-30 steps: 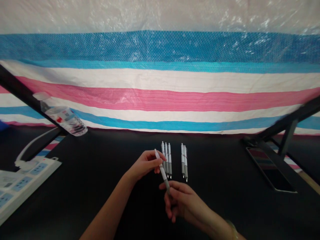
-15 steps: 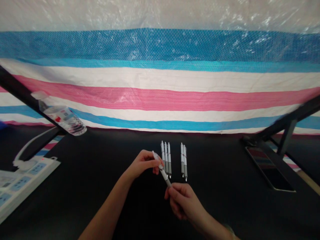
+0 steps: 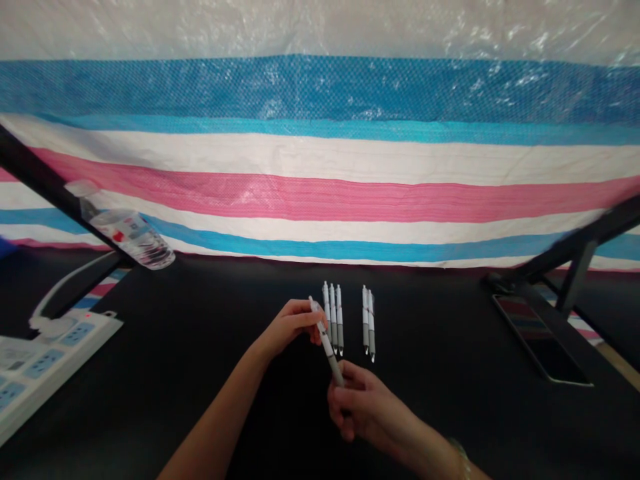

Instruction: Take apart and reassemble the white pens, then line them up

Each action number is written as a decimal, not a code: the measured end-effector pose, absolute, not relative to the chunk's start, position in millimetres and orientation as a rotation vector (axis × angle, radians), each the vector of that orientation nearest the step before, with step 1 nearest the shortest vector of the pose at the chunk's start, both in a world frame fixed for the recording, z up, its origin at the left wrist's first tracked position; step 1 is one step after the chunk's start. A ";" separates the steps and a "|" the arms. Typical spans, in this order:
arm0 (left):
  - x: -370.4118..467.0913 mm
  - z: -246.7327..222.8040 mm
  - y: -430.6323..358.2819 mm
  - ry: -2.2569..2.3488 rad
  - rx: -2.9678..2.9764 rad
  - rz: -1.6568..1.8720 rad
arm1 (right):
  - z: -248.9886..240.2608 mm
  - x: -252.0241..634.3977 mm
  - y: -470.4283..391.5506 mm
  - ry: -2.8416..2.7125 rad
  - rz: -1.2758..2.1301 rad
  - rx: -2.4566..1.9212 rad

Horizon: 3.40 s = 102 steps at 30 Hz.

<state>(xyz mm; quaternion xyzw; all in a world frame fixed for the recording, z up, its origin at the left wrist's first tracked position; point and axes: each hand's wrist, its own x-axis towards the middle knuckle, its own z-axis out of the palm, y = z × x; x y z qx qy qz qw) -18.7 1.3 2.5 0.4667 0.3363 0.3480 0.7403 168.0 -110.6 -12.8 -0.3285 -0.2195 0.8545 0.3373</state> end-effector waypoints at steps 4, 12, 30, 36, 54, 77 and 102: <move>-16.5 3.1 0.7 0.726 1.005 0.749 | -12.6 169.7 -111.0 -0.565 2.282 -0.854; -16.4 1.2 1.7 0.733 0.990 0.754 | -11.6 170.5 -111.6 -0.535 2.299 -0.817; -16.6 2.3 1.8 0.741 0.990 0.754 | -11.6 170.5 -110.6 -0.527 2.302 -0.810; -16.6 3.3 2.4 0.741 0.989 0.755 | -11.2 171.0 -111.1 -0.540 2.322 -0.805; -15.9 4.9 3.0 0.787 0.924 0.864 | -18.1 171.4 -113.1 -0.646 2.349 -0.786; -21.2 3.1 4.4 0.734 0.879 0.872 | -23.5 169.5 -112.5 -0.708 2.383 -0.864; -32.0 0.4 6.1 0.569 1.075 0.573 | -23.7 169.7 -114.1 -0.652 2.361 -0.757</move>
